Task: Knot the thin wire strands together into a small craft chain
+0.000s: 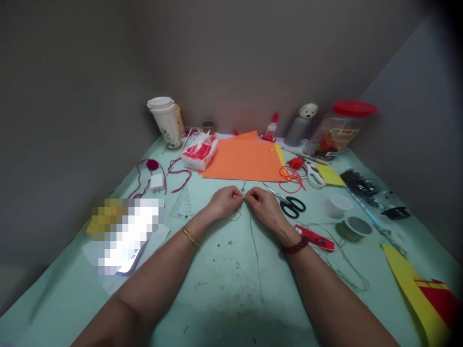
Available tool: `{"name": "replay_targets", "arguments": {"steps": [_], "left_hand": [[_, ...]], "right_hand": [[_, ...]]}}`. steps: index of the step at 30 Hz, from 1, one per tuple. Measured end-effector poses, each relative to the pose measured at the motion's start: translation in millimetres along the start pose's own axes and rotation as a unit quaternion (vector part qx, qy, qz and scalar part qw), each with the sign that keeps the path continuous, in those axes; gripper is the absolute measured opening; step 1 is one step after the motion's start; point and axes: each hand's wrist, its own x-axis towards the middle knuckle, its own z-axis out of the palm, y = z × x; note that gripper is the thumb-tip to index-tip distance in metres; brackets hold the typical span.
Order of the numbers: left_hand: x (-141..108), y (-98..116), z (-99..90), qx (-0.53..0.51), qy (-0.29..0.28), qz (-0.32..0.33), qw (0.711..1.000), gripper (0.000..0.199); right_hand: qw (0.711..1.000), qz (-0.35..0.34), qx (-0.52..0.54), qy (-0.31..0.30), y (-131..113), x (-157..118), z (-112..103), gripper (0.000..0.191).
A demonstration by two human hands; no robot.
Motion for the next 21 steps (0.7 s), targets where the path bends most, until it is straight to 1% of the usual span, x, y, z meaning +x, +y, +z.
{"name": "replay_targets", "arguments": {"steps": [4, 8, 21], "left_hand": [[-3.4, 4.3, -0.1, 0.042, 0.004, 0.012, 0.999, 0.012], [-5.6, 6.0, 1.7, 0.08, 0.021, 0.025, 0.996, 0.013], [-2.3, 3.1, 0.0, 0.042, 0.003, 0.009, 0.999, 0.013]], "right_hand": [[1.0, 0.022, -0.001, -0.011, -1.3, 1.2, -0.6, 0.017], [0.999, 0.029, -0.008, -0.015, -0.4, 1.9, 0.2, 0.016], [0.999, 0.036, 0.005, -0.017, -2.3, 1.5, -2.0, 0.017]]}}
